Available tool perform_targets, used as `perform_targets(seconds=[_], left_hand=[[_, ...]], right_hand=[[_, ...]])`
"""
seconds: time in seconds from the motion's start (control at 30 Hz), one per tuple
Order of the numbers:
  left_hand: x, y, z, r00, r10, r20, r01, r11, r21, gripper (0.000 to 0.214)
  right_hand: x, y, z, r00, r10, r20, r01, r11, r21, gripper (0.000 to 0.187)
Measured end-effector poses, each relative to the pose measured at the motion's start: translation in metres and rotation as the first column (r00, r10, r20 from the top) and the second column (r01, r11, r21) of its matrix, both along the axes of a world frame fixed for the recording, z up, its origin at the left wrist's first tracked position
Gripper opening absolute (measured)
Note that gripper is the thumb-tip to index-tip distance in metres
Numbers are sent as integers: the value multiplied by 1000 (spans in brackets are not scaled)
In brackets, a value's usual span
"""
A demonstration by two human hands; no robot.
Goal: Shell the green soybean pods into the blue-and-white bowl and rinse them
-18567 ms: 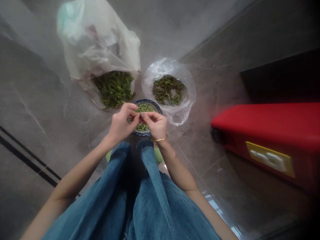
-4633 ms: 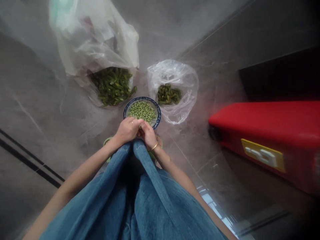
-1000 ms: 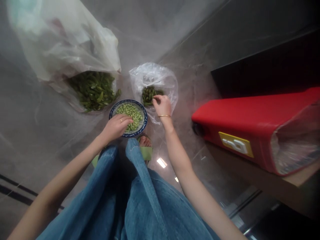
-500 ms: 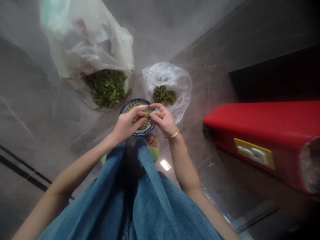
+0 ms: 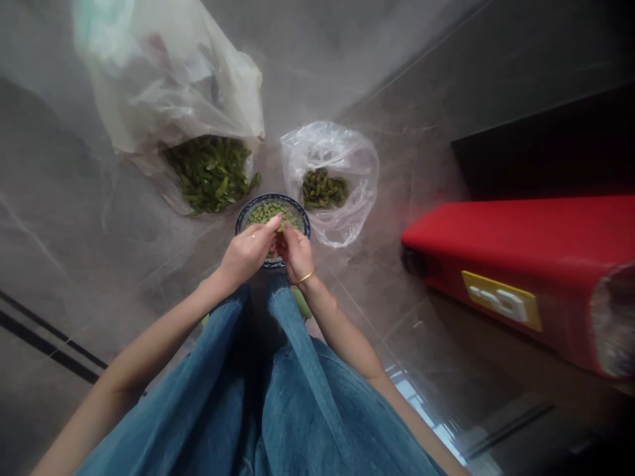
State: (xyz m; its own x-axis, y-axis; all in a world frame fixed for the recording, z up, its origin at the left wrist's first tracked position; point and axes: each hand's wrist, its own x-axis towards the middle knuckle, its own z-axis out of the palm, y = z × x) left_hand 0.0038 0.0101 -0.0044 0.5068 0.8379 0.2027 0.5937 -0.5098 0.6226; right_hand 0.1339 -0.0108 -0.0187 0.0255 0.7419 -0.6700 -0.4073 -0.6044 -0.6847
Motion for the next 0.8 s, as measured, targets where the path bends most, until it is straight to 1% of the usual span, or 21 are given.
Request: perform_targets(seconds=[0.1, 0.23, 0.33, 0.47, 0.53, 0.67, 0.8], left_hand=[[0, 1, -2, 997, -48, -64, 50, 998, 38, 44], [2, -1, -4, 985, -98, -145, 104, 994, 37, 45], [3, 0, -4, 982, -98, -160, 98, 995, -10, 47], [-1, 9, -1, 988, -82, -134, 67, 992, -109, 49], [-2, 13, 2, 986, -98, -133, 81, 989, -125, 49], [-1, 12, 6, 984, -114, -135, 103, 991, -88, 52], [2, 6, 7, 991, -79, -108, 67, 992, -110, 51]], right_hand=[[0, -2, 0, 990, -30, 140, 27, 999, 28, 54], [4, -4, 1, 953, 12, 301, -34, 997, 70, 54], [5, -4, 2, 926, 29, 376, -64, 994, 83, 52], [4, -4, 1, 864, 57, 500, -150, 977, 148, 50], [4, -3, 1, 840, 66, 538, -186, 967, 172, 50], [5, -1, 1, 795, 80, 601, -240, 952, 190, 50], [5, -2, 4, 765, 109, 634, -294, 936, 194, 46]])
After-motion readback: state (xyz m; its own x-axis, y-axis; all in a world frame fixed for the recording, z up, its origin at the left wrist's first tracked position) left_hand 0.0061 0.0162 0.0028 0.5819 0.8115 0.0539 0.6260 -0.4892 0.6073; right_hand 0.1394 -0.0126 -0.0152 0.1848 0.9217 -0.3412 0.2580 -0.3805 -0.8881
